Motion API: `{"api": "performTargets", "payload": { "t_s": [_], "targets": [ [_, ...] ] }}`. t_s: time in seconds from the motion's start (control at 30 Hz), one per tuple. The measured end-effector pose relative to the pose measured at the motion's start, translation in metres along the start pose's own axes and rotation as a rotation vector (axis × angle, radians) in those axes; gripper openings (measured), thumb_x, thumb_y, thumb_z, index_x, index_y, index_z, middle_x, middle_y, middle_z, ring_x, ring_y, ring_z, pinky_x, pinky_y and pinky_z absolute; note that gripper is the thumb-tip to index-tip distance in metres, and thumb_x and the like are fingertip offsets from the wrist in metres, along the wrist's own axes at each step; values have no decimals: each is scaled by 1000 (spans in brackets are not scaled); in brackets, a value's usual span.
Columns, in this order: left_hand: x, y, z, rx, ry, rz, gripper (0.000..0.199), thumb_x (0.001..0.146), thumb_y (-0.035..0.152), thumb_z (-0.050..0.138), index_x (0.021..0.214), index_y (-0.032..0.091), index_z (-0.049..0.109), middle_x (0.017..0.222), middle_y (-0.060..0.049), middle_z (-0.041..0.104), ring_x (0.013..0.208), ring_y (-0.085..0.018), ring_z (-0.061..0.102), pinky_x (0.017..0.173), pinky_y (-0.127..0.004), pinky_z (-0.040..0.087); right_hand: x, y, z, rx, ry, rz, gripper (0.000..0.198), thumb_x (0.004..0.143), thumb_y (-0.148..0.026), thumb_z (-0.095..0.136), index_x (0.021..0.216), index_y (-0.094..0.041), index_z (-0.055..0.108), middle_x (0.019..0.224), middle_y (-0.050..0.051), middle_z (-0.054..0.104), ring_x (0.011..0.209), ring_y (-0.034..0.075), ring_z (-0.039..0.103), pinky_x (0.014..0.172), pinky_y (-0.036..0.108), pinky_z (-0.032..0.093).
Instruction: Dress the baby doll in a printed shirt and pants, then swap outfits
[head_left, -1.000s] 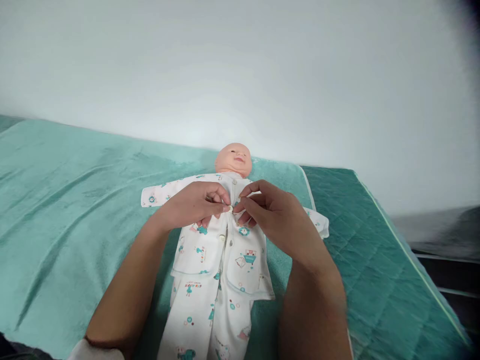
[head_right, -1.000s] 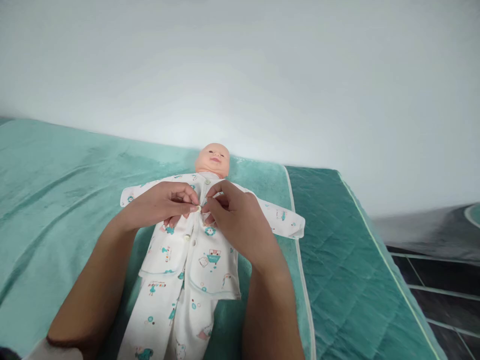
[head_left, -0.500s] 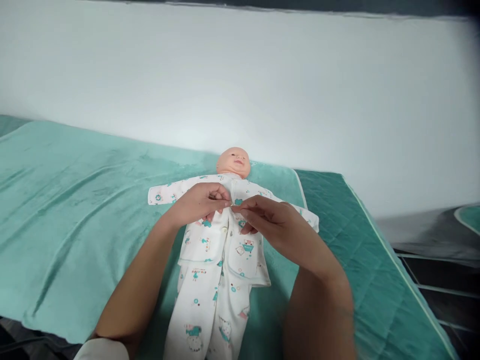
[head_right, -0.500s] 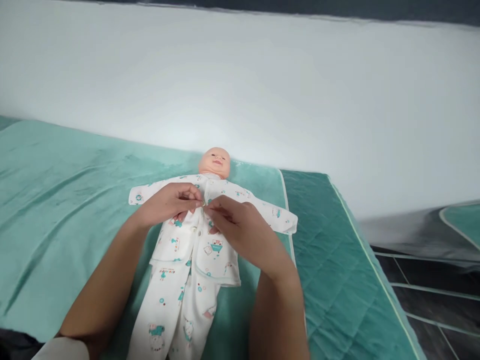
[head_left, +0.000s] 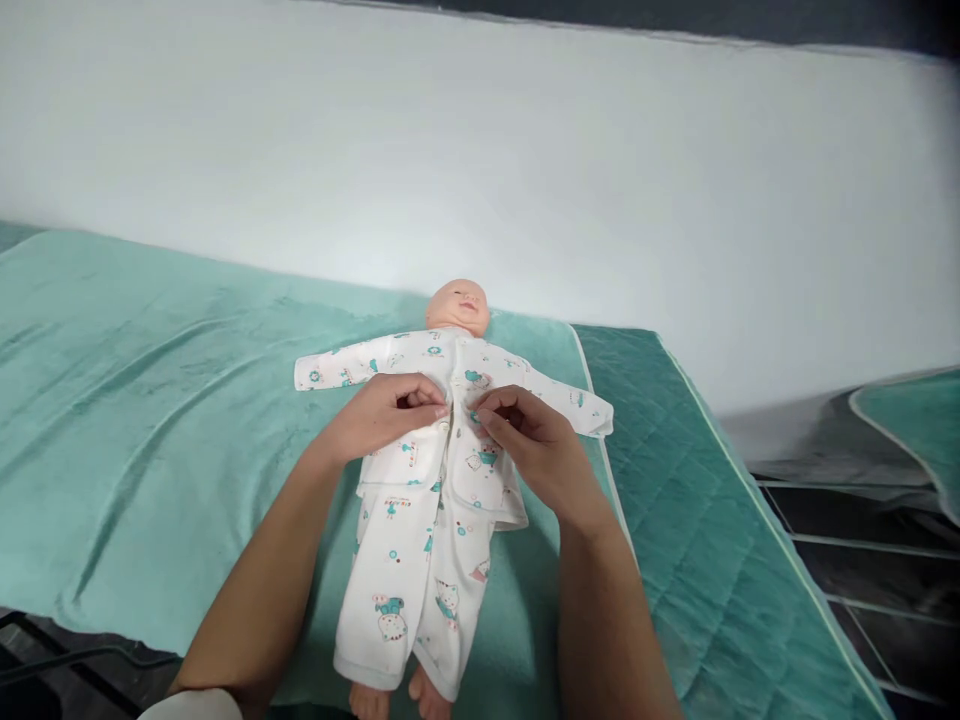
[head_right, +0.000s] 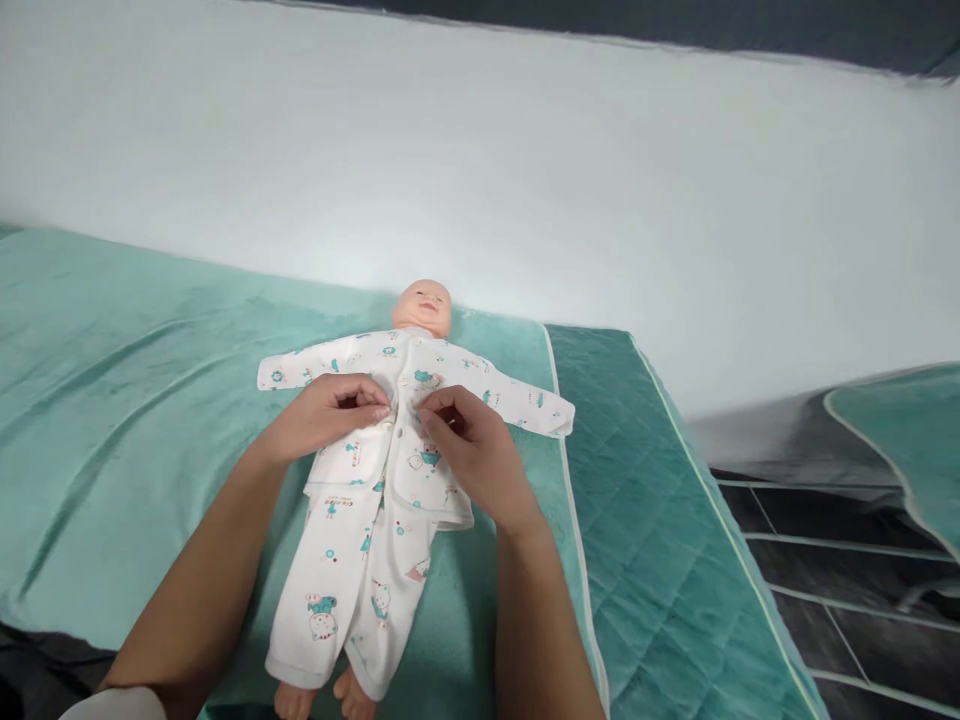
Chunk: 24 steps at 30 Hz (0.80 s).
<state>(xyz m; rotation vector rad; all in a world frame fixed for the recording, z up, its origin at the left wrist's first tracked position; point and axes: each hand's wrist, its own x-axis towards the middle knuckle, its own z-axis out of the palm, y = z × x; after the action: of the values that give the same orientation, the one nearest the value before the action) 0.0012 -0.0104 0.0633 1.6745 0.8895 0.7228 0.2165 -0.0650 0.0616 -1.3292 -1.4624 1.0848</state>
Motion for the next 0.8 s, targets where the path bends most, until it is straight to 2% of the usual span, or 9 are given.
{"api": "performTargets", "payload": {
  "t_s": [0.1,0.23,0.37,0.53,0.7,0.8],
  "targets": [
    [-5,6,-1,144,-49,25,14,85,33,67,85,19,68,79,1,58,68,-10,49,61,-24,40,-7,-8,11,-310,-3,-31,26,91,-43,63,79,-21,57,71,-2,56,65,13,48,60,28,37],
    [-6,7,0,262,-85,105,9,87,24,61,82,19,66,87,0,59,70,-10,49,65,-25,41,-14,-17,33,-728,50,-14,27,87,-39,69,80,-21,51,76,-1,57,62,14,45,57,29,29],
    [-5,4,0,224,-99,71,9,89,24,59,82,19,61,84,1,60,69,-10,51,64,-25,41,-17,-16,45,-946,35,25,23,92,-39,64,88,-20,51,84,3,59,62,16,47,55,29,23],
    [-5,2,1,117,-90,15,11,89,28,61,83,19,61,78,2,58,69,-10,50,63,-24,41,-17,-15,48,-980,48,16,12,95,-28,51,86,-20,50,84,4,59,63,16,49,55,30,22],
    [-5,0,1,-5,-127,-9,16,89,34,63,85,18,62,71,2,58,66,-10,52,61,-24,42,-14,-13,46,-912,88,-33,17,93,-21,45,76,-22,45,77,3,56,61,15,44,56,31,22],
    [-6,-1,0,-66,-141,-35,17,88,34,65,87,18,62,69,2,58,64,-10,55,61,-23,44,-11,-11,37,-754,82,-90,25,92,-22,46,68,-23,38,68,0,50,59,14,41,58,31,24]
  ]
}}
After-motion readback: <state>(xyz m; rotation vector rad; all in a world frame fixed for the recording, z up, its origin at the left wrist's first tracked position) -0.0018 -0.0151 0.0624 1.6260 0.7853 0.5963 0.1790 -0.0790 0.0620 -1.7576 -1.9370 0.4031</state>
